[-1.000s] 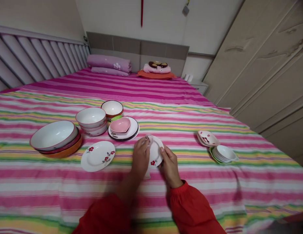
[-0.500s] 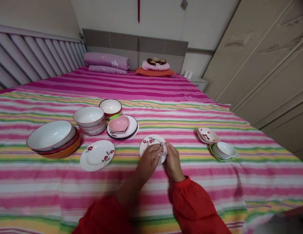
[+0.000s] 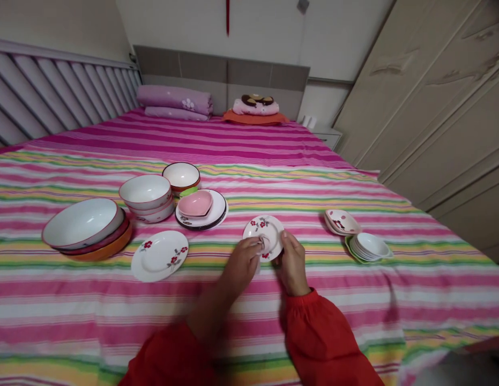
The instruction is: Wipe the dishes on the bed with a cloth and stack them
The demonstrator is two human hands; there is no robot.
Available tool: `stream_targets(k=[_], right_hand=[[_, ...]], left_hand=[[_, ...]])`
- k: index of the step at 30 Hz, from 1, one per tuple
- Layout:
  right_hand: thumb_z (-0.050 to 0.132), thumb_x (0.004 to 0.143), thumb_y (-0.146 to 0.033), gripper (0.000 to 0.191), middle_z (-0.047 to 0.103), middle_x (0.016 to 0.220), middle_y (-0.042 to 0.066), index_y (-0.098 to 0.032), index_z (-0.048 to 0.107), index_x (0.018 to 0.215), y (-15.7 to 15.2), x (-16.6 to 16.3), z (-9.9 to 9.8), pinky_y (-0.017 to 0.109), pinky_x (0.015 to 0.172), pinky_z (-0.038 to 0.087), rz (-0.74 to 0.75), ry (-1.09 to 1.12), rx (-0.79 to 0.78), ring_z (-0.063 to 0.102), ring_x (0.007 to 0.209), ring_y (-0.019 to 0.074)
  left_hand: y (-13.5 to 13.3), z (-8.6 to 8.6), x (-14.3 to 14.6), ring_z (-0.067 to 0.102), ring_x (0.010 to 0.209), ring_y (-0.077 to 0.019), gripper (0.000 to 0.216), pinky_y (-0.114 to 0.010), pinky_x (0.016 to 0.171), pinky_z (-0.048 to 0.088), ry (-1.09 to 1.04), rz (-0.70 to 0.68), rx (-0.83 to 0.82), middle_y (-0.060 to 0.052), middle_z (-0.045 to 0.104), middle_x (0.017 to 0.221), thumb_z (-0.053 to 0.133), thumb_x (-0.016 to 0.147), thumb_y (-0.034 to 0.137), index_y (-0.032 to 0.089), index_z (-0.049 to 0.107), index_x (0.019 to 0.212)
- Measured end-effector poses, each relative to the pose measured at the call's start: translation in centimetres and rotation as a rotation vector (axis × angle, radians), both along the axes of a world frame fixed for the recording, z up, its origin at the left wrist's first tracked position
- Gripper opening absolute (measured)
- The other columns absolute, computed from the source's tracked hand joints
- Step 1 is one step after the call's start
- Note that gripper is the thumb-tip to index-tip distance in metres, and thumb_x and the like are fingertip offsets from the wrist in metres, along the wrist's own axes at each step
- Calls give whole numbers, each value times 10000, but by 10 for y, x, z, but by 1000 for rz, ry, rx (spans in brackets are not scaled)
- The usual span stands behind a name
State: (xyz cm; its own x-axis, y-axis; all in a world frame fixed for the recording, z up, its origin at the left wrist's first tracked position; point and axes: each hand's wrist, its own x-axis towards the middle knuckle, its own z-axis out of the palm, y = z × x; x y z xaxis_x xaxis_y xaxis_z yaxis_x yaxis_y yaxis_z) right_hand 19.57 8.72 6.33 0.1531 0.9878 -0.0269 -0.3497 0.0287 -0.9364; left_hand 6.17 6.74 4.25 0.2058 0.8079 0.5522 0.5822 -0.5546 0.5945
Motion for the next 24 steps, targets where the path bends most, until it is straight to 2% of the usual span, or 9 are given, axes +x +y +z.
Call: stream_targets(k=[2, 5, 7, 11, 14, 16, 20, 22, 24], right_hand=[[674, 730, -520, 358, 425, 448, -79, -199, 538, 648, 1, -1, 1, 211, 355, 242, 15, 33, -14, 322, 382, 76], [674, 722, -523, 357, 522, 533, -46, -182, 575, 685, -3, -9, 2, 214, 413, 333, 89, 70, -41, 422, 451, 90], [661, 730, -535, 368, 543, 547, -36, -176, 586, 707, -7, -15, 2, 218, 422, 351, 148, 76, -57, 449, 463, 97], [629, 770, -544, 369, 445, 424, -79, -187, 567, 703, -13, -20, -3, 210, 329, 245, 263, -11, -26, 337, 335, 74], [591, 799, -564, 399, 413, 382, -86, -198, 531, 650, -12, -15, -6, 212, 315, 222, 227, -109, 27, 323, 302, 74], [569, 814, -569, 421, 406, 370, -83, -202, 507, 617, -9, -10, -6, 209, 324, 234, 138, -158, 57, 337, 307, 76], [549, 820, -583, 442, 398, 361, -83, -210, 477, 595, -2, 1, -1, 208, 345, 260, -24, -187, 73, 354, 327, 82], [552, 808, -598, 446, 408, 368, -82, -212, 474, 599, -1, 2, 0, 212, 353, 273, -41, -185, 64, 365, 336, 86], [558, 797, -608, 445, 415, 375, -81, -212, 481, 607, -3, -1, 0, 216, 352, 272, -10, -193, 47, 366, 336, 87]], left_hand=[[-3, 1, 2, 578, 1093, -213, 292, -379, 942, 488, -15, -106, 14, -122, 630, 1163, 445, 859, 148, 162, 660, 1056], [-2, 1, 2, 559, 1144, -211, 318, -390, 986, 465, -30, -115, 11, -114, 616, 1214, 437, 869, 152, 183, 635, 1116], [2, 0, 1, 541, 1171, -216, 347, -407, 1011, 446, -42, -38, 5, -108, 604, 1239, 428, 870, 149, 190, 614, 1160], [12, -5, -6, 528, 1175, -238, 379, -430, 1023, 437, -78, 259, -14, -134, 585, 1250, 422, 848, 121, 142, 603, 1180], [15, -9, -10, 534, 1150, -245, 400, -457, 1024, 431, -73, 376, -35, -126, 602, 1212, 425, 815, 76, 147, 618, 1158], [12, -10, -10, 545, 1133, -245, 407, -464, 1015, 438, -54, 332, -59, -120, 616, 1190, 426, 801, 64, 160, 631, 1139], [1, -8, -2, 565, 1132, -230, 350, -423, 993, 467, -30, 32, -69, -120, 624, 1198, 445, 838, 133, 176, 643, 1123], [-3, -6, 3, 565, 1146, -212, 345, -398, 1001, 465, -37, -76, -47, -117, 621, 1215, 429, 864, 149, 180, 630, 1142], [-4, -5, 6, 549, 1174, -205, 365, -395, 1024, 448, -34, -108, -30, -116, 606, 1244, 409, 877, 147, 181, 601, 1186]])
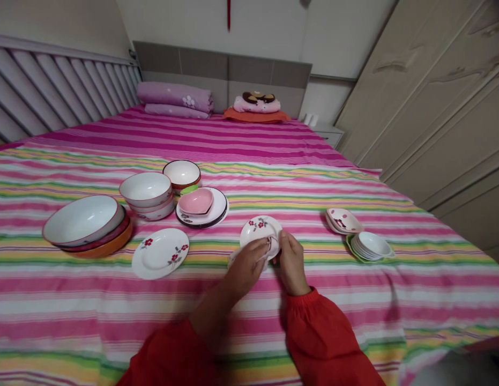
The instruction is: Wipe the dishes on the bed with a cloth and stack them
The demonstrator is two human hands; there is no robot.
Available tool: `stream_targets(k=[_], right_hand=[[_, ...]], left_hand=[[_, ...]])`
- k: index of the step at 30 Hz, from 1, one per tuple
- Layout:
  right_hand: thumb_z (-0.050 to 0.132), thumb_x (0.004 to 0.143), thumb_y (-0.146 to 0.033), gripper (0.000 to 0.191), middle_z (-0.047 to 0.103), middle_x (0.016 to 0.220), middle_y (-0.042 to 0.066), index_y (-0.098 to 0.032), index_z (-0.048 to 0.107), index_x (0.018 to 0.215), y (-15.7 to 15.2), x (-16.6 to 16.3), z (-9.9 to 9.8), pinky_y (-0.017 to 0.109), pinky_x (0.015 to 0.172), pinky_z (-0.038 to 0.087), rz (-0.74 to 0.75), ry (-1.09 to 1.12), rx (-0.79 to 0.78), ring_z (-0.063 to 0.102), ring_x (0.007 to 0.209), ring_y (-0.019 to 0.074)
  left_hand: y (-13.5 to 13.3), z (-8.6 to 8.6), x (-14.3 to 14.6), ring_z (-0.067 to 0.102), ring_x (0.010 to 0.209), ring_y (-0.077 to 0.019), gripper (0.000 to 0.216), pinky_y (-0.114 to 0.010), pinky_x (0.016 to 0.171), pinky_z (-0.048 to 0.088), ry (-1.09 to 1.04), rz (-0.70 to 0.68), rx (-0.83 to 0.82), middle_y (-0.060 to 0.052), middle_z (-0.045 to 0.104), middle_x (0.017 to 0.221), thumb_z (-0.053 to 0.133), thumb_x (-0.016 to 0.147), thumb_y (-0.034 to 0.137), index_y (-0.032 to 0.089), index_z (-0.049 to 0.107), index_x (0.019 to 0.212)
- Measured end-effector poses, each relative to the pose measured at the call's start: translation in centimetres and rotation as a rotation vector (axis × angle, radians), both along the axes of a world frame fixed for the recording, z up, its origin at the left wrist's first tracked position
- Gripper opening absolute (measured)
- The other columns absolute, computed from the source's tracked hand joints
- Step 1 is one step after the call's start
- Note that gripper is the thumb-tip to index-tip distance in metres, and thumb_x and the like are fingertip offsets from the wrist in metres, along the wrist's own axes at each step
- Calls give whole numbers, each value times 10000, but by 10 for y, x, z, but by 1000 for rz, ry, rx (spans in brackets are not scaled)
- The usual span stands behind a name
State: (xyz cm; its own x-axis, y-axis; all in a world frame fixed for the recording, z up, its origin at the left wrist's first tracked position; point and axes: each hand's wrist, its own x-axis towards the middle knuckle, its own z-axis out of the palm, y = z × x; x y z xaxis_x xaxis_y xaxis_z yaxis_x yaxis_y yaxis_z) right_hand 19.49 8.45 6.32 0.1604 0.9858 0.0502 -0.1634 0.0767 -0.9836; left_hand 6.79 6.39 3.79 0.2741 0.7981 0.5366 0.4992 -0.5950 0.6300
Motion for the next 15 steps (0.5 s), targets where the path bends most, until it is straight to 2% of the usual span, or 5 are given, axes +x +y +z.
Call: stream_targets(k=[2, 7, 9, 12, 15], right_hand=[[557, 797, -608, 437, 417, 375, -83, -211, 500, 623, -3, -6, -1, 220, 344, 267, 67, -18, -21, 360, 325, 87], [547, 813, -591, 410, 435, 378, -80, -212, 528, 659, -10, -15, -2, 229, 329, 276, 191, -71, 22, 371, 306, 95], [550, 813, -586, 406, 432, 372, -81, -212, 529, 657, -10, -12, 0, 226, 327, 279, 145, -77, 39, 376, 303, 95], [556, 813, -577, 409, 413, 353, -84, -211, 514, 636, -5, -4, 2, 216, 324, 269, 16, -63, 47, 375, 303, 91], [578, 799, -567, 403, 420, 358, -84, -207, 513, 630, 0, 2, 4, 211, 326, 279, -98, 31, 37, 376, 311, 86]], left_hand=[[3, 0, -1, 521, 1210, -214, 384, -410, 1049, 425, 12, 40, 4, -125, 580, 1282, 408, 879, 150, 172, 570, 1225], [14, -3, -14, 470, 1260, -230, 446, -435, 1086, 376, -8, 321, -46, -139, 529, 1335, 391, 837, 90, 137, 549, 1251], [15, -3, -16, 485, 1242, -236, 454, -437, 1085, 375, -24, 351, -74, -136, 548, 1312, 397, 809, 68, 133, 578, 1220], [12, 2, -14, 541, 1164, -236, 396, -429, 1057, 399, -94, 295, -109, -113, 620, 1212, 430, 799, 86, 161, 640, 1127], [8, 13, -12, 584, 1081, -227, 296, -392, 977, 455, -356, 343, -197, -85, 666, 1110, 485, 833, 194, 184, 654, 1076]])
